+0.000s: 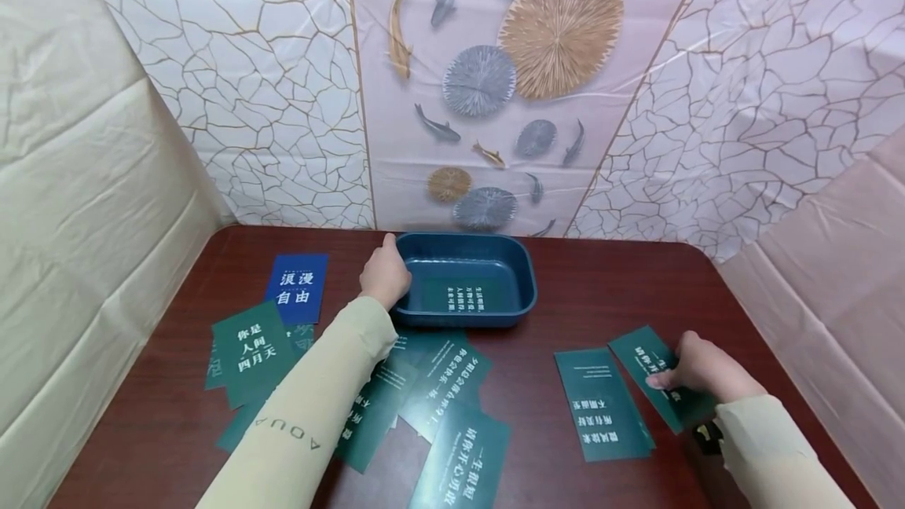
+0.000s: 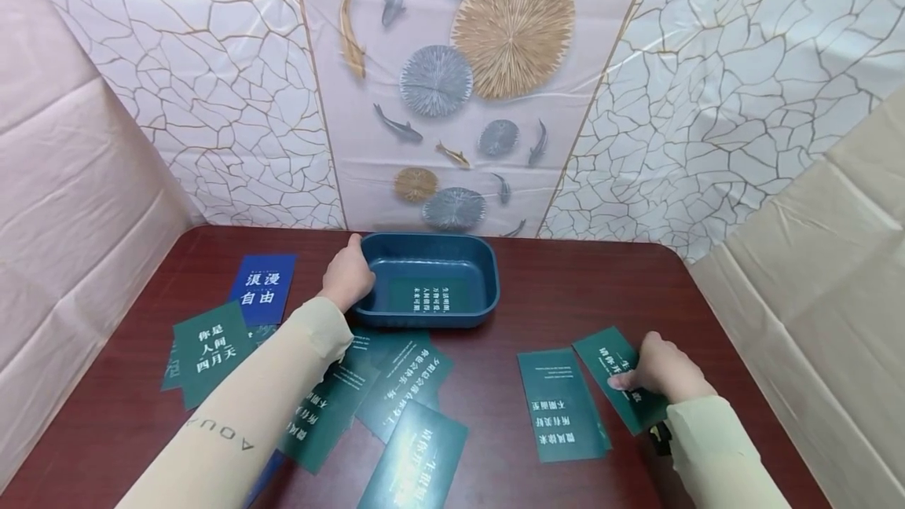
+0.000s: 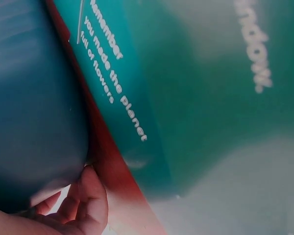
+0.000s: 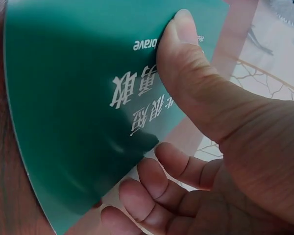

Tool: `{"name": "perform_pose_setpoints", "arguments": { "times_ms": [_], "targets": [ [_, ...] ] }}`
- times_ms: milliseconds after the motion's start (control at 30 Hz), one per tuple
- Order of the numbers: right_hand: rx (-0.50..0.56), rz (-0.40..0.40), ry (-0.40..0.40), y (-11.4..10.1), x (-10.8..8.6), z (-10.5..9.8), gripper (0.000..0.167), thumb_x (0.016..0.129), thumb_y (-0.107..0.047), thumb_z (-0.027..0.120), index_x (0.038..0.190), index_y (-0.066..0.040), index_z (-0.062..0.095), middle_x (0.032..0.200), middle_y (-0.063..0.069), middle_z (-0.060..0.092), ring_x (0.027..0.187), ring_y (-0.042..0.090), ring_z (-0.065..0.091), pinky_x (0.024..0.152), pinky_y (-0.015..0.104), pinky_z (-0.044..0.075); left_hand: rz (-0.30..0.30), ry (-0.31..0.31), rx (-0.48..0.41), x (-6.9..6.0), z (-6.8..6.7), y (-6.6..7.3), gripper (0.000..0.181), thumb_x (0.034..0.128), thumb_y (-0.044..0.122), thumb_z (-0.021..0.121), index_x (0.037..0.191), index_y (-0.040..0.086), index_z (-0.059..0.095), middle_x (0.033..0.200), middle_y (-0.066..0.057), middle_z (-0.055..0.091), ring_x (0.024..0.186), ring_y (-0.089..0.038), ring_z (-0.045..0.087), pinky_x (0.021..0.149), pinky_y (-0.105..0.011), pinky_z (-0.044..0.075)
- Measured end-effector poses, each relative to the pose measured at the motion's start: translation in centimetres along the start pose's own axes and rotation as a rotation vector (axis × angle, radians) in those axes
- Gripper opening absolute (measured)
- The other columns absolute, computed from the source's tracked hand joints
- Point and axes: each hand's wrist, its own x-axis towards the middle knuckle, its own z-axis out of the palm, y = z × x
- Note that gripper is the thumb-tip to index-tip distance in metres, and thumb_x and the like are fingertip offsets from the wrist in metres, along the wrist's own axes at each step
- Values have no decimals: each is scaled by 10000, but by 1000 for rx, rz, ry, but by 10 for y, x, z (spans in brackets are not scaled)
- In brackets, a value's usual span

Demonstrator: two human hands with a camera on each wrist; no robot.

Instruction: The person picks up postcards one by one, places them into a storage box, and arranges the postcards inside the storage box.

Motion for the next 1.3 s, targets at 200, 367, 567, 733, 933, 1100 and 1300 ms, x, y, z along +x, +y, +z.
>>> {"name": "perform_pose_setpoints", "arguments": {
  "times_ms": [200,367,567,733,933,1100,1300],
  "targets": [
    [20,20,1,1,0,0,888,608,-457,858,1034,176,403,805,209,549,742,334,550,611,439,539,1,8,-6,2,2,-1,659,944,111,574,1509,123,235,1235,-148,570,853,-292,612,774,-504,512],
    [18,8,15,-1,-2,2,854,650,-420,860,1037,191,408,806,221,552,739,340,549,621,452,539,-5,12,0,3,4,-1,667,940,116,584,1510,130,237,1235,-145,572,867,-292,613,782,-502,513],
    [-2,21,18,-2,-3,2,855,660,-424,856,1037,203,414,806,222,548,742,336,545,629,454,531,2,8,0,2,3,-1,668,943,117,579,1514,123,232,1213,-149,583,826,-288,611,740,-484,519],
    [-1,28,4,0,-3,2,881,629,-477,844,1027,205,454,787,196,562,725,308,549,615,420,521,5,8,4,3,3,-2,672,940,118,582,1514,124,232,1195,-149,589,770,-277,603,695,-467,520],
    [1,-4,31,3,-6,2,884,647,-510,835,1015,192,445,800,196,554,737,304,543,624,411,511,2,14,9,5,4,-2,667,941,119,580,1512,131,236,1206,-146,589,804,-281,611,735,-483,523],
    [9,-29,78,8,-11,5,963,653,-560,824,1071,201,407,863,245,523,790,340,530,669,454,515,8,7,3,4,3,-1,652,946,119,574,1508,125,242,1194,-149,593,829,-290,618,753,-492,521],
    [37,-65,123,11,-15,6,959,663,-567,821,1072,183,384,882,258,499,798,346,524,672,454,511,10,12,7,2,2,-2,642,939,118,576,1497,127,259,1170,-141,599,816,-287,615,734,-486,519]
  ]
}}
